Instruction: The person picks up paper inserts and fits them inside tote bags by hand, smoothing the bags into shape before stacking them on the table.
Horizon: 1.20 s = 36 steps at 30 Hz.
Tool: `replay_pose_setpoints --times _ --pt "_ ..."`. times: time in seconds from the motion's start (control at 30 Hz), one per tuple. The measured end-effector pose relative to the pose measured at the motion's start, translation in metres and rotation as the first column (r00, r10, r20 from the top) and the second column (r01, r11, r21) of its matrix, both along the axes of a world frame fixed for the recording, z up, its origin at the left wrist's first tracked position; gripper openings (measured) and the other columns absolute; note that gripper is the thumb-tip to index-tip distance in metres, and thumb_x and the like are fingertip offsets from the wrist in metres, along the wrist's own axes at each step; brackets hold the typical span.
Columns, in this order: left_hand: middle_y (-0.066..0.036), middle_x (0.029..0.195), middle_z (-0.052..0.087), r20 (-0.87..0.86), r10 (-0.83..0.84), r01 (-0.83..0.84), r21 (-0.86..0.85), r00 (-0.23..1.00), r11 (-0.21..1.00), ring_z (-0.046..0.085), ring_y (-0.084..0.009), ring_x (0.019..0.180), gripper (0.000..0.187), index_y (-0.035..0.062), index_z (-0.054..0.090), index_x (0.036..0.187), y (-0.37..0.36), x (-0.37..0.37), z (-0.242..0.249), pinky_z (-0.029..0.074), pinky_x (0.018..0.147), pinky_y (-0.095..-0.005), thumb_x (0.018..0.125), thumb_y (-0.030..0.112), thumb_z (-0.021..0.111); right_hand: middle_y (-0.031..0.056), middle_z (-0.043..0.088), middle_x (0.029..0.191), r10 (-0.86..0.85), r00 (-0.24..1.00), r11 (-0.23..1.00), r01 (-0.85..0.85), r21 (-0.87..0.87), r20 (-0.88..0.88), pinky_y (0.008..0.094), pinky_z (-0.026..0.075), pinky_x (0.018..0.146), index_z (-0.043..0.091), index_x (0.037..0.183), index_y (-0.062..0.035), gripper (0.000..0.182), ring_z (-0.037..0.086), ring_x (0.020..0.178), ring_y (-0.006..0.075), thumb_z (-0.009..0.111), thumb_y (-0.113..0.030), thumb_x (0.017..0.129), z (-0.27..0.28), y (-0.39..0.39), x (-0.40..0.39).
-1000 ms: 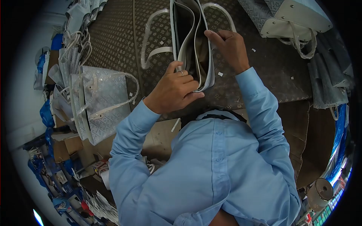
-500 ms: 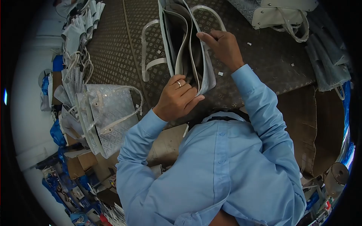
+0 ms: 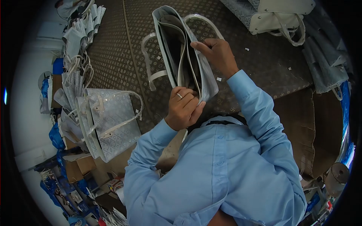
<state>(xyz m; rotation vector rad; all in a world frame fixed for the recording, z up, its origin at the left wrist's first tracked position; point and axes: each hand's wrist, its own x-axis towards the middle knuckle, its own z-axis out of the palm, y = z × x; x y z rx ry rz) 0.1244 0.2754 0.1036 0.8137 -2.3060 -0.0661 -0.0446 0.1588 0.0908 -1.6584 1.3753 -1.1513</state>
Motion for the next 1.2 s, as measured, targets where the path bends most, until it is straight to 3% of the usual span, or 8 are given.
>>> replay_pose_setpoints --times 0.2,0.27,0.47,0.6,0.67,0.73,0.93,1.2 --pt "-0.008 0.069 0.054 -0.019 0.108 -0.106 0.073 0.994 0.992 0.055 -0.0248 0.073 0.018 0.0028 0.059 0.070 0.005 -0.021 0.019 0.040 0.078 -0.0384 0.078 0.016 0.068 0.0139 0.043 0.049 0.002 1.000 0.999 -0.002 0.037 -0.003 0.0393 0.033 0.046 0.054 0.058 0.0018 0.053 0.033 0.045 0.0215 0.070 -0.043 0.082 -0.005 -0.001 -0.008" --pt "-0.009 0.069 0.052 0.215 0.135 -0.197 0.297 0.967 0.934 0.053 -0.0255 0.068 0.018 0.0031 0.059 0.070 0.008 -0.025 0.030 0.040 0.074 -0.0391 0.079 0.015 0.068 0.0145 0.043 0.049 0.015 1.000 0.999 -0.015 0.043 0.008 0.0394 0.032 0.046 0.053 0.058 0.0020 0.053 0.032 0.045 0.0214 0.069 -0.043 0.082 -0.003 0.004 -0.008" --pt "-0.010 0.071 0.054 0.009 0.128 -0.127 -0.032 0.992 0.991 0.052 -0.0257 0.064 0.015 0.0034 0.059 0.070 0.007 -0.037 0.001 0.041 0.072 -0.0402 0.078 0.013 0.068 0.0196 0.039 0.052 0.007 0.996 0.998 -0.012 0.060 0.087 0.0393 0.031 0.046 0.051 0.061 0.0038 0.047 0.029 0.049 0.0199 0.071 -0.033 0.083 -0.008 0.004 -0.016" --pt "-0.010 0.072 0.055 -0.033 0.205 -0.202 0.087 0.978 0.976 0.054 -0.0241 0.068 0.012 0.0033 0.061 0.072 0.011 -0.047 0.014 0.043 0.082 -0.0427 0.079 0.012 0.066 0.0148 0.054 0.064 -0.010 1.000 0.999 0.009 0.039 0.013 0.0349 0.042 0.054 0.054 0.068 0.0017 0.034 0.047 0.054 0.0235 0.071 -0.024 0.082 0.020 0.016 -0.022" --pt "-0.009 0.073 0.056 0.003 0.255 -0.254 0.110 0.967 0.961 0.054 -0.0240 0.068 0.011 0.0033 0.061 0.073 0.015 -0.048 0.023 0.043 0.086 -0.0441 0.078 0.012 0.066 0.0121 0.061 0.084 -0.169 0.961 0.821 0.014 -0.571 -0.220 0.0352 0.049 0.066 0.060 0.078 -0.0021 0.018 0.058 0.072 0.0277 0.071 -0.017 0.080 0.031 0.026 -0.028" --pt "-0.009 0.074 0.057 0.034 0.310 -0.312 0.151 0.950 0.938 0.055 -0.0239 0.068 0.011 0.0032 0.061 0.073 0.017 -0.048 0.020 0.042 0.089 -0.0454 0.078 0.012 0.065 0.0117 0.062 0.101 -0.125 0.958 0.840 -0.036 -0.542 -0.258 0.0408 0.050 0.082 0.064 0.089 -0.0045 0.015 0.060 0.095 0.0328 0.071 -0.013 0.078 0.040 0.043 -0.035" --pt "-0.015 0.112 0.059 0.069 0.151 -0.158 0.117 0.986 0.980 0.049 -0.0343 0.120 0.031 0.0028 0.064 0.102 0.010 -0.036 0.000 0.029 0.105 -0.0534 0.075 0.017 0.070 0.0128 0.063 0.108 0.423 0.880 0.754 -0.473 -0.456 -0.215 0.0474 0.043 0.097 0.066 0.099 -0.0027 0.024 0.056 0.114 0.0335 0.071 -0.015 0.079 0.028 0.081 -0.041" --pt "-0.011 0.134 0.048 0.161 0.223 -0.252 0.188 0.962 0.949 0.039 -0.0293 0.132 0.068 0.0072 0.053 0.126 -0.003 0.021 0.013 0.023 0.112 -0.0487 0.067 0.030 0.078 0.0077 0.063 0.091 0.336 0.727 0.692 -0.622 -0.367 -0.598 0.0541 0.033 0.106 0.066 0.100 -0.0035 0.038 0.056 0.113 0.0266 0.074 -0.031 0.074 0.034 0.093 -0.041"
